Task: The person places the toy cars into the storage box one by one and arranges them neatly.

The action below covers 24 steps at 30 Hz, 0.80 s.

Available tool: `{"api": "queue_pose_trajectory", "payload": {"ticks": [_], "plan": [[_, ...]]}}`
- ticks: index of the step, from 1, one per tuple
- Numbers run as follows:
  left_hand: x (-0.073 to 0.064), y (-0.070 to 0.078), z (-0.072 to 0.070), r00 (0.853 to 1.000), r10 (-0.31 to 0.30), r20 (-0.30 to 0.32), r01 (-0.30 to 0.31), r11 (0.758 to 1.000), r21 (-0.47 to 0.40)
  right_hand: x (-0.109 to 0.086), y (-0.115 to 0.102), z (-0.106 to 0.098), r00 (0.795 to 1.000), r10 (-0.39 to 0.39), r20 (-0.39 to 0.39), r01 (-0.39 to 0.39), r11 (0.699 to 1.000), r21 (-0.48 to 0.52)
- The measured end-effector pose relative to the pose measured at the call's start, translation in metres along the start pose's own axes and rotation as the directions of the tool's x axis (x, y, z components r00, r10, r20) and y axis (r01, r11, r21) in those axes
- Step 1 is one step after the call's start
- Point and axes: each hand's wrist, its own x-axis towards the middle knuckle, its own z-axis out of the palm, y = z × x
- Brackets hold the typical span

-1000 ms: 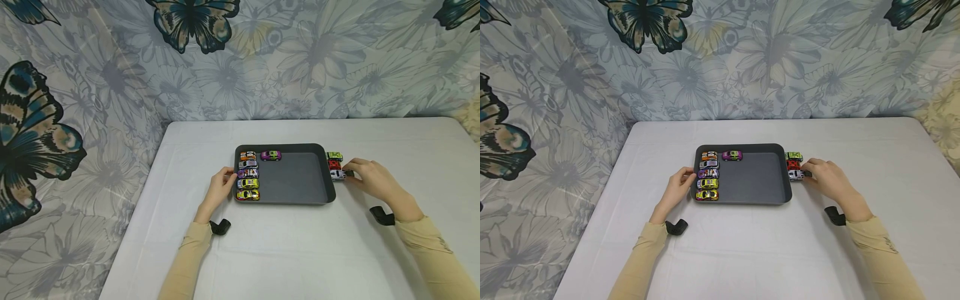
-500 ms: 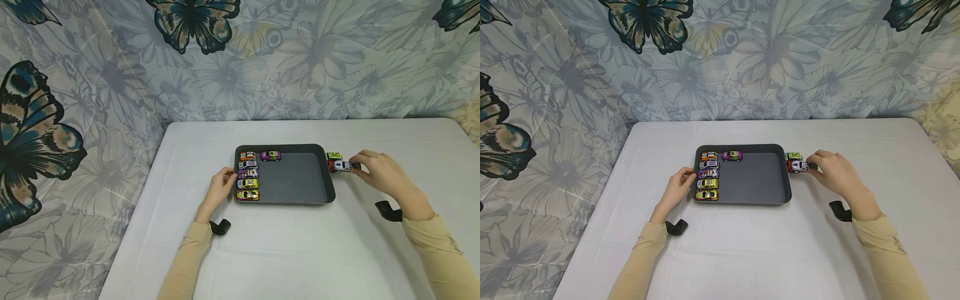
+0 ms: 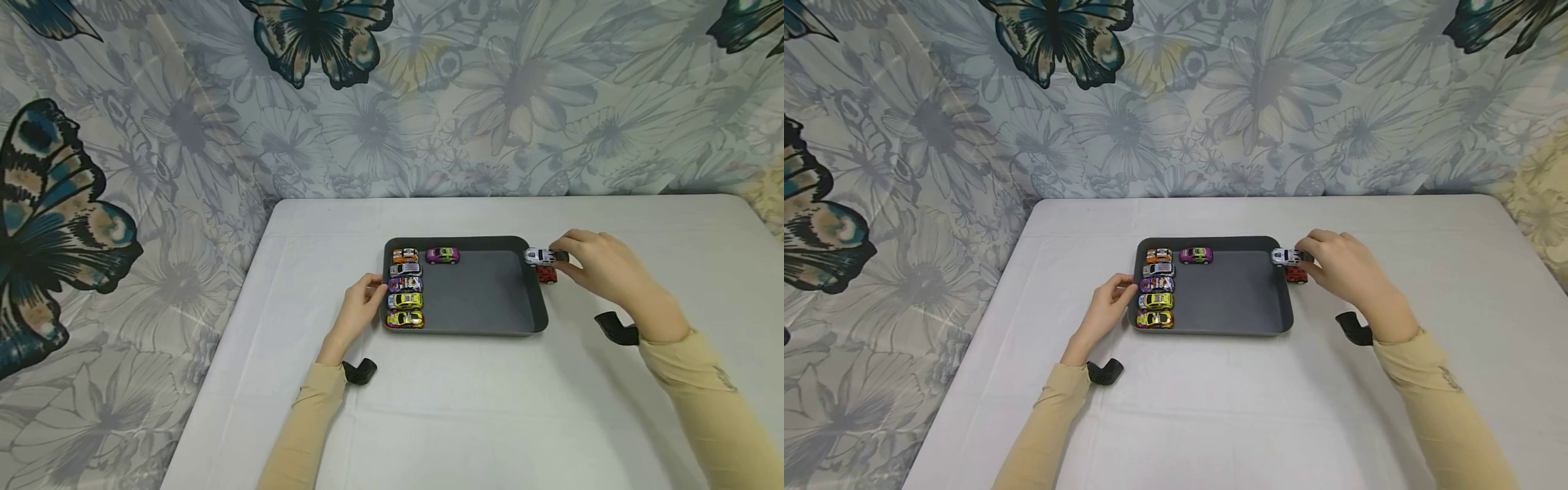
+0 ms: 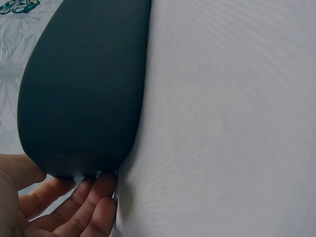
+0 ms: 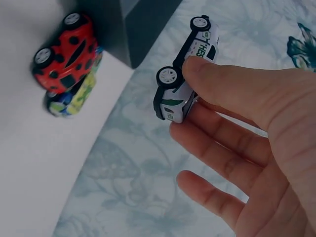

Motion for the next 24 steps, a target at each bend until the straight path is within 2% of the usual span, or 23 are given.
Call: {"api": "queue_pose_trajectory", "payload": {"ticks": [4, 12, 24], "plan": [[0.000, -0.001, 0.000, 1.000, -0.001, 0.001, 0.001, 1.000, 0.000, 0.011, -0.006, 0.003, 1.000, -0.020, 0.003, 0.020, 1.000, 0.008], [0.000, 0.001, -0.001, 1.000, 0.010, 0.009, -0.010, 1.000, -0.003, 0.031, -0.020, 0.012, 0.993, -0.118, -0.014, 0.118, 0.991, 0.055], [0.000, 0.001, -0.001, 1.000, 0.010, 0.007, -0.010, 1.000, -0.006, 0.053, -0.040, 0.032, 0.988, -0.142, 0.060, 0.136, 0.986, 0.094]]}}
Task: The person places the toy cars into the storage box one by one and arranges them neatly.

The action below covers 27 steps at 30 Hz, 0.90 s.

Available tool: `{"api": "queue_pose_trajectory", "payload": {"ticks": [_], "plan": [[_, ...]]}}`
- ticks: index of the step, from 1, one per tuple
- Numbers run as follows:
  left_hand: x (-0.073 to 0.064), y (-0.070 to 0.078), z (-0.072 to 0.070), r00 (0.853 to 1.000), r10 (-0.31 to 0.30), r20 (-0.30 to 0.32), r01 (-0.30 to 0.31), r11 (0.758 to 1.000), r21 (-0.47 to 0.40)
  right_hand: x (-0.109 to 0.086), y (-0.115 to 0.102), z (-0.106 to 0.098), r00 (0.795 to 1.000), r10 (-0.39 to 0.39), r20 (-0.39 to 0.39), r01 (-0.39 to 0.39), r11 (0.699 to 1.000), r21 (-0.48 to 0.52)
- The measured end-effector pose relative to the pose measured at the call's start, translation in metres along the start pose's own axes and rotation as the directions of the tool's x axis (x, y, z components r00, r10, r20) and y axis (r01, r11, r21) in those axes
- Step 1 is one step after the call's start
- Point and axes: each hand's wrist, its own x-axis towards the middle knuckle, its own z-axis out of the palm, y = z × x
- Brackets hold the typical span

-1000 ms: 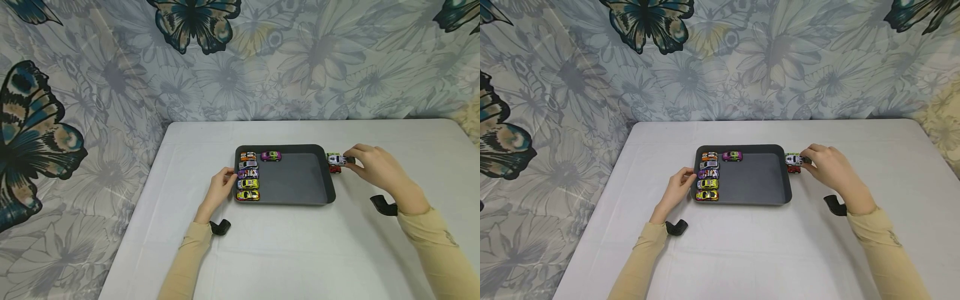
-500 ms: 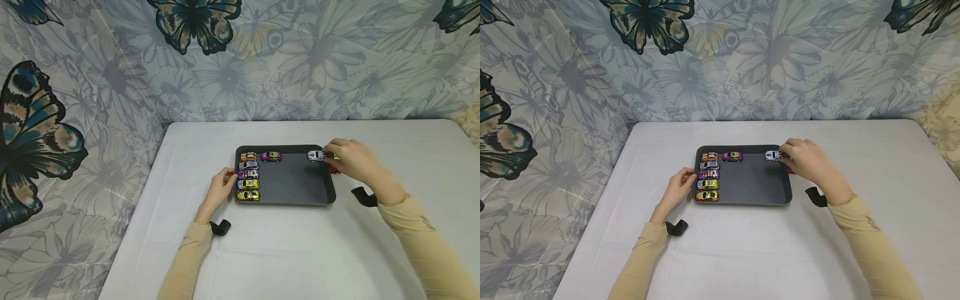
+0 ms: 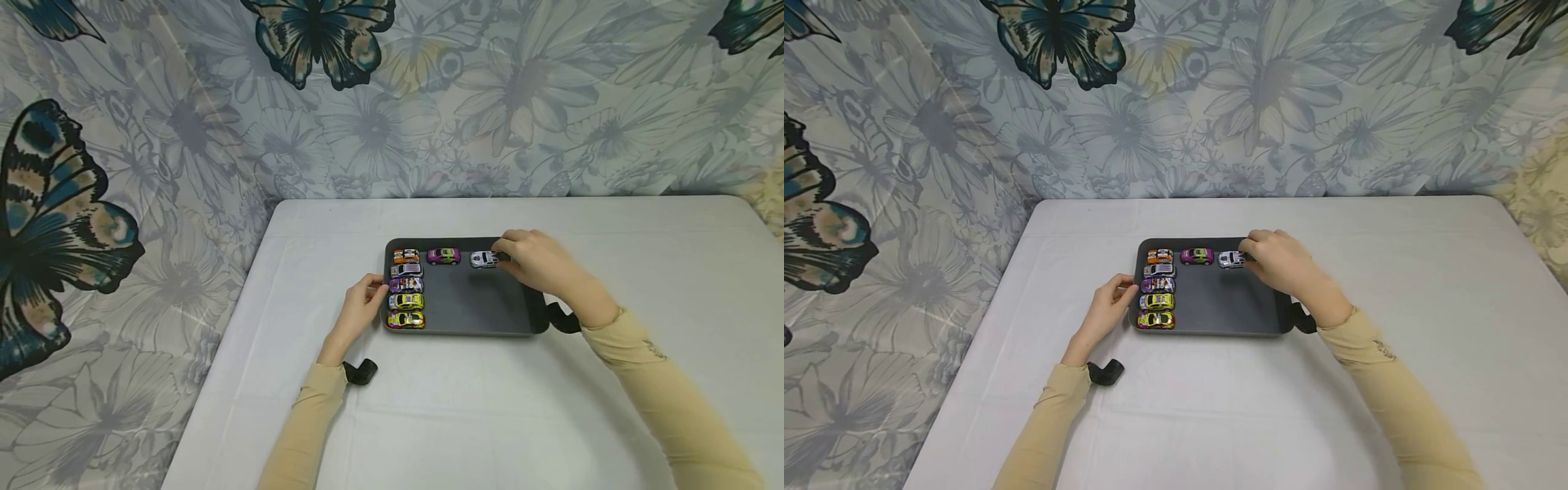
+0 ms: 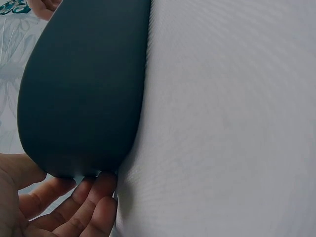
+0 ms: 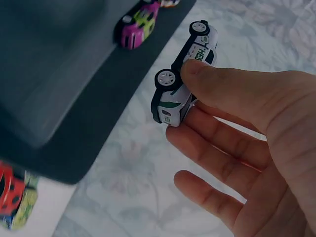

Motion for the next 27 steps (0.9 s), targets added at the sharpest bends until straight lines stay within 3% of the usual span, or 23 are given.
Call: {"api": "queue_pose_trajectory", "payload": {"ticks": [27], "plan": [[0.000, -0.001, 0.000, 1.000, 0.012, -0.003, -0.012, 1.000, 0.009, 0.042, -0.018, 0.045, 0.986, 0.045, 0.160, -0.047, 0.999, 0.009]]}}
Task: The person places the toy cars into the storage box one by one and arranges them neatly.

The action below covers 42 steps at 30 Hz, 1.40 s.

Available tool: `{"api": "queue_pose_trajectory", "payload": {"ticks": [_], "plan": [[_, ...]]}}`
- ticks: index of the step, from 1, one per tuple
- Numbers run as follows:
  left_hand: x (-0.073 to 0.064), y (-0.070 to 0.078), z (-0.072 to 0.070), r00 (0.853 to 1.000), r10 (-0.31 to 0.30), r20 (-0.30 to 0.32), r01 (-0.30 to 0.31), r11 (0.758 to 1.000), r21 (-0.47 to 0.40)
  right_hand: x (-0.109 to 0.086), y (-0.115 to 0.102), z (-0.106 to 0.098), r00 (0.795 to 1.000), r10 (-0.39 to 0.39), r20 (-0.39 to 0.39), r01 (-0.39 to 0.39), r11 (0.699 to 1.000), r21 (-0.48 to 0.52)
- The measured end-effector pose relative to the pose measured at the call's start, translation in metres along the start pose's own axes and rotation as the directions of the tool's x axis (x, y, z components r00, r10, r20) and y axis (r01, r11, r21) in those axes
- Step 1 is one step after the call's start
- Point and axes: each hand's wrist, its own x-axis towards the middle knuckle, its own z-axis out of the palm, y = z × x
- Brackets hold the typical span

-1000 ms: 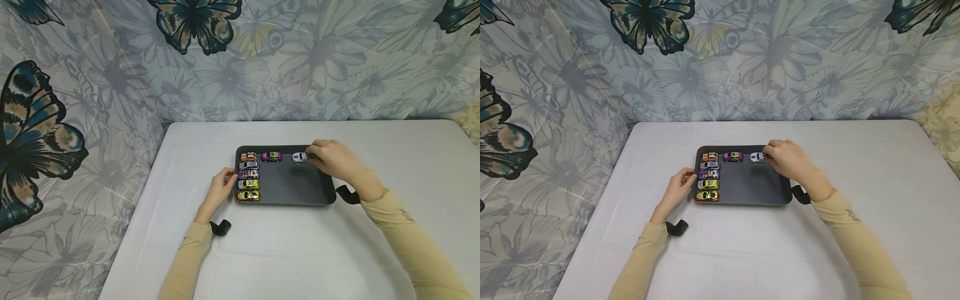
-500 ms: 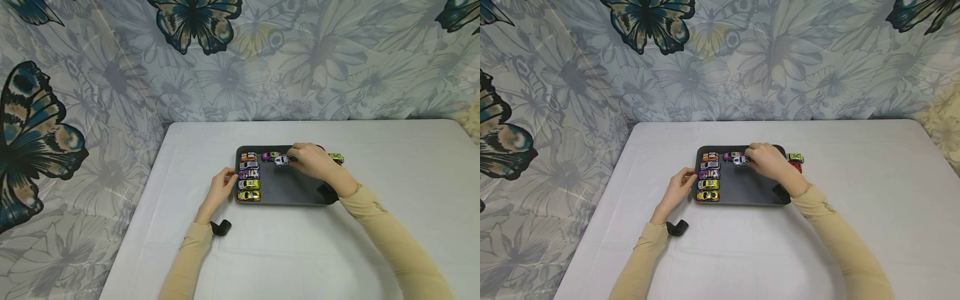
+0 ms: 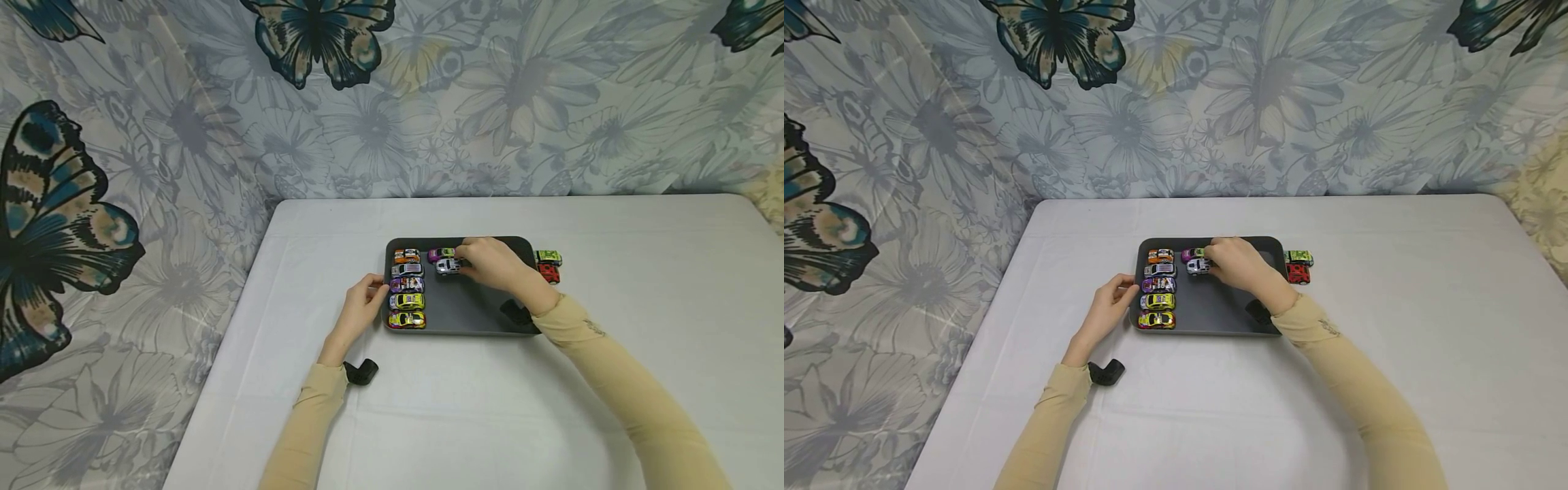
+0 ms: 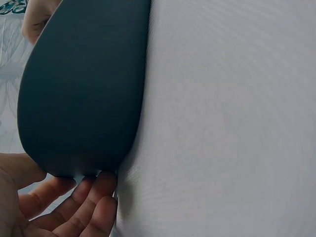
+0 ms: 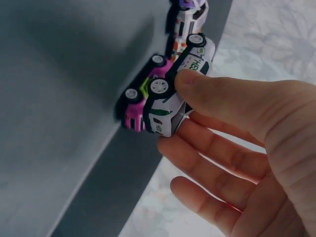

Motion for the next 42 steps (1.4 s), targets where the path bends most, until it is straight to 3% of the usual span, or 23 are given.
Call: {"api": "queue_pose_trajectory", "payload": {"ticks": [26, 42], "plan": [[0.001, -0.002, 0.001, 1.000, 0.010, 0.004, -0.010, 1.000, -0.007, 0.011, -0.001, 0.017, 0.999, 0.021, 0.048, -0.019, 0.999, -0.043], [0.001, -0.002, 0.000, 1.000, 0.004, 0.005, -0.004, 1.000, -0.006, 0.014, -0.001, 0.022, 0.999, 0.032, 0.035, -0.029, 0.997, -0.066]]}}
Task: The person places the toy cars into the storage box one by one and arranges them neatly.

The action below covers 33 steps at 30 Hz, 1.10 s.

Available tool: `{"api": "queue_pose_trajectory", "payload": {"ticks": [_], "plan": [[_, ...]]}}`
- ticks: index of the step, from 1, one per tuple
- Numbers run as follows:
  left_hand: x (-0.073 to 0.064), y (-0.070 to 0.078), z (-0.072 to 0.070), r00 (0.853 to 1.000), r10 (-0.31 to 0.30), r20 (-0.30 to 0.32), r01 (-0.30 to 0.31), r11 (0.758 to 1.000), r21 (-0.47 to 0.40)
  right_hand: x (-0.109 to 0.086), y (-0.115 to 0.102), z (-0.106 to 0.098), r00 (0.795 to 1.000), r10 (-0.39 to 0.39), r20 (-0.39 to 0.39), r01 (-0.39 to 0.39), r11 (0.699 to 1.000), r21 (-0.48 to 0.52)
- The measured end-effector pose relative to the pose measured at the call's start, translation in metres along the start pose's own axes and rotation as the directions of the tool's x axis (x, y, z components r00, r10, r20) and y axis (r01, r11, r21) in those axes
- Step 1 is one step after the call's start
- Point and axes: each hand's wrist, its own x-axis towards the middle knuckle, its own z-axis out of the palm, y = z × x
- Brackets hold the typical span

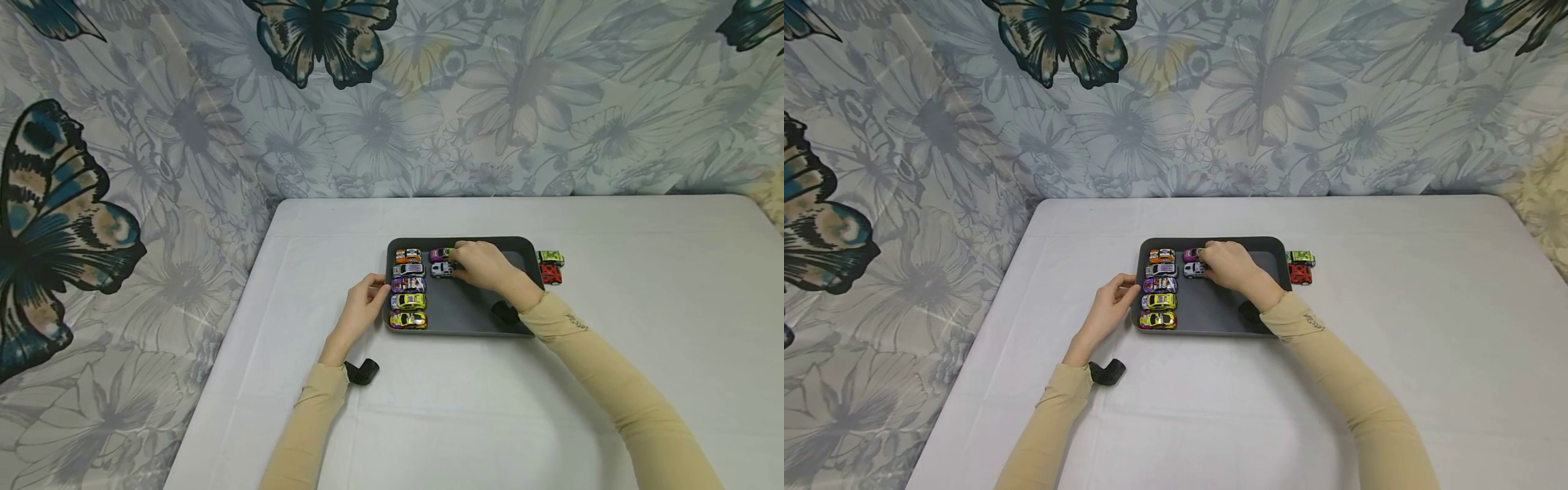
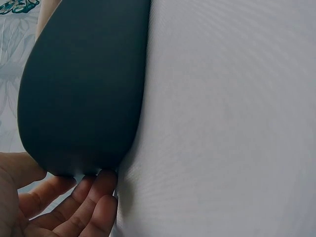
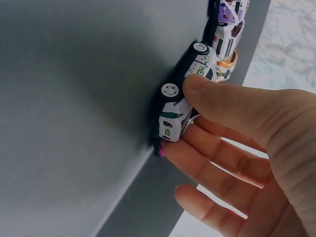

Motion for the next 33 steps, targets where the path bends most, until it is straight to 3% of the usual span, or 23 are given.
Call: {"api": "queue_pose_trajectory", "payload": {"ticks": [19, 25, 33], "plan": [[-0.001, 0.001, 0.000, 1.000, 0.002, 0.000, -0.002, 1.000, 0.003, -0.005, 0.001, -0.003, 1.000, 0.001, -0.018, -0.001, 1.000, 0.003], [-0.001, 0.001, 0.000, 1.000, 0.003, -0.002, -0.003, 1.000, 0.000, -0.021, 0.010, -0.016, 0.998, 0.024, -0.063, -0.021, 0.999, 0.047], [-0.001, 0.000, 0.000, 1.000, 0.011, -0.003, -0.011, 1.000, -0.003, -0.053, 0.030, -0.034, 0.980, 0.056, -0.191, -0.048, 0.998, 0.049]]}}
